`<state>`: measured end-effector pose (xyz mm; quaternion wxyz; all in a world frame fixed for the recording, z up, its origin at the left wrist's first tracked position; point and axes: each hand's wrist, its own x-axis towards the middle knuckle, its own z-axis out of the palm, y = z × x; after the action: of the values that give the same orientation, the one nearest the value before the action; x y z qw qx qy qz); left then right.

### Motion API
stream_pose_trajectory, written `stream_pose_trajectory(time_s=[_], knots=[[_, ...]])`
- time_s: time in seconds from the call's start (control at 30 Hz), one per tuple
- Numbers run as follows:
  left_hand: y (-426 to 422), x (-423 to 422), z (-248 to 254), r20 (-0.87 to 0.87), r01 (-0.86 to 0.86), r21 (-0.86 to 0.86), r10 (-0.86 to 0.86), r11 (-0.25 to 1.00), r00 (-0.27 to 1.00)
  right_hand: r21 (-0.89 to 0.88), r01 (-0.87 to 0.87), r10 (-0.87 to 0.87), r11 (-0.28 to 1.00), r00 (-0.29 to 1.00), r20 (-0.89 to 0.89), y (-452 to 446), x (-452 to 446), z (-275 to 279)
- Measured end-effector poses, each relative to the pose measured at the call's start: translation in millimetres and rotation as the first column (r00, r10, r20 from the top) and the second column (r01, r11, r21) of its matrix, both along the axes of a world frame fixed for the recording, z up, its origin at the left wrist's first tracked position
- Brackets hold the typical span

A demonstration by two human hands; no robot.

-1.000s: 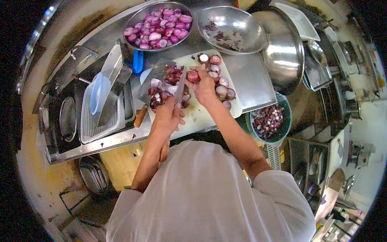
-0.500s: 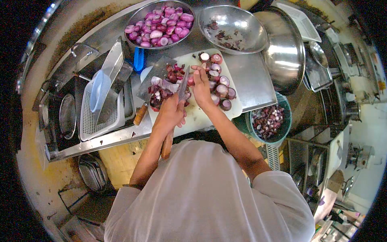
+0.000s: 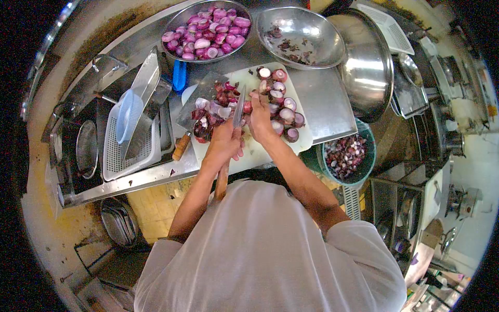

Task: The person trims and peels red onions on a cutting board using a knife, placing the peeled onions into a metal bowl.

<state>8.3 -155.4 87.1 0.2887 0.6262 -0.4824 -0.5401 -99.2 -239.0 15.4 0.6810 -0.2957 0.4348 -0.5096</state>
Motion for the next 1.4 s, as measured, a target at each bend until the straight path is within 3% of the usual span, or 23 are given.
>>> stream_pose_trajectory(time_s=[0.03, 0.17, 0.2, 0.27, 0.37, 0.4, 0.43, 0.57, 0.63, 0.77, 0.83, 1.03, 1.27, 1.33, 1.37, 1.4], knots=[[-1.0, -1.8, -1.9, 0.025, -0.025, -0.021, 0.025, 0.999, 0.999, 0.151, 0.013, -0.035, 0.988, 0.989, 0.143, 2.8, 2.1, 9.1], [-2.0, -3.9, -5.2, 0.070, -0.086, -0.053, 0.089, 0.995, 0.994, 0.287, 0.011, -0.091, 0.958, 0.960, 0.266, 0.2, 5.9, 13.9], [-3.1, -4.0, -16.4, 0.070, -0.086, -0.053, 0.090, 0.995, 0.994, 0.305, -0.025, -0.058, 0.952, 0.965, 0.257, -1.3, 4.6, 9.3], [-6.3, -4.5, -44.4, 0.299, -0.033, -0.295, 0.125, 0.955, 0.946, 0.324, -0.059, -0.025, 0.944, 0.968, 0.249, -1.3, 4.5, 8.3], [-7.8, -7.3, -42.7, 0.302, -0.062, -0.271, 0.146, 0.961, 0.942, 0.331, -0.010, -0.065, 0.944, 0.974, 0.215, 0.3, 10.9, 19.1], [-7.2, -8.1, -40.4, 0.302, -0.062, -0.272, 0.147, 0.960, 0.942, 0.363, 0.038, -0.082, 0.931, 0.991, 0.109, -0.1, 12.5, 21.5], [-6.0, -8.9, -37.7, 0.378, -0.039, -0.317, 0.164, 0.948, 0.911, 0.389, 0.089, -0.097, 0.917, 0.995, 0.000, -0.4, 13.5, 23.2], [-5.2, -13.7, -42.8, 0.497, 0.017, -0.406, 0.205, 0.914, 0.843, 0.301, 0.084, -0.069, 0.950, 0.996, -0.061, -0.3, 13.3, 4.7], [-6.1, -15.7, -45.0, 0.507, 0.017, -0.414, 0.215, 0.910, 0.835, 0.289, 0.102, -0.031, 0.952, 0.970, -0.242, 0.9, 14.0, 5.3], [-9.0, -14.8, -39.0, 0.527, 0.008, -0.395, 0.219, 0.919, 0.821, 0.186, 0.077, -0.021, 0.980, 0.959, -0.283, 9.2, 19.5, 8.0], [-8.7, -12.7, -40.2, 0.534, 0.017, -0.393, 0.213, 0.919, 0.818, 0.215, 0.125, -0.093, 0.969, 0.984, -0.153, 6.8, 23.4, -0.6], [-8.2, -11.1, -40.2, 0.536, 0.023, -0.412, 0.222, 0.911, 0.814, 0.211, 0.161, -0.112, 0.964, 0.967, -0.227, 12.9, 26.1, 13.5], [-12.8, 17.4, -43.7, 0.513, -0.065, -0.430, 0.303, 0.901, 0.803, 0.211, 0.167, -0.137, 0.963, 0.979, -0.148, 15.5, 16.9, 16.1], [-13.1, 28.2, -27.5, 0.461, -0.101, -0.387, 0.288, 0.916, 0.839, 0.297, 0.102, -0.115, 0.949, 0.993, 0.025, 17.7, 7.8, 31.4], [-11.5, 32.0, -22.0, 0.410, -0.140, -0.338, 0.279, 0.931, 0.868, 0.302, 0.107, -0.120, 0.947, 0.993, 0.024, 18.9, 6.0, 36.7], [-13.4, 32.3, -22.8, 0.346, -0.114, -0.407, 0.268, 0.906, 0.899, 0.302, 0.072, -0.102, 0.951, 0.991, 0.085, 17.9, 6.8, 42.0]])
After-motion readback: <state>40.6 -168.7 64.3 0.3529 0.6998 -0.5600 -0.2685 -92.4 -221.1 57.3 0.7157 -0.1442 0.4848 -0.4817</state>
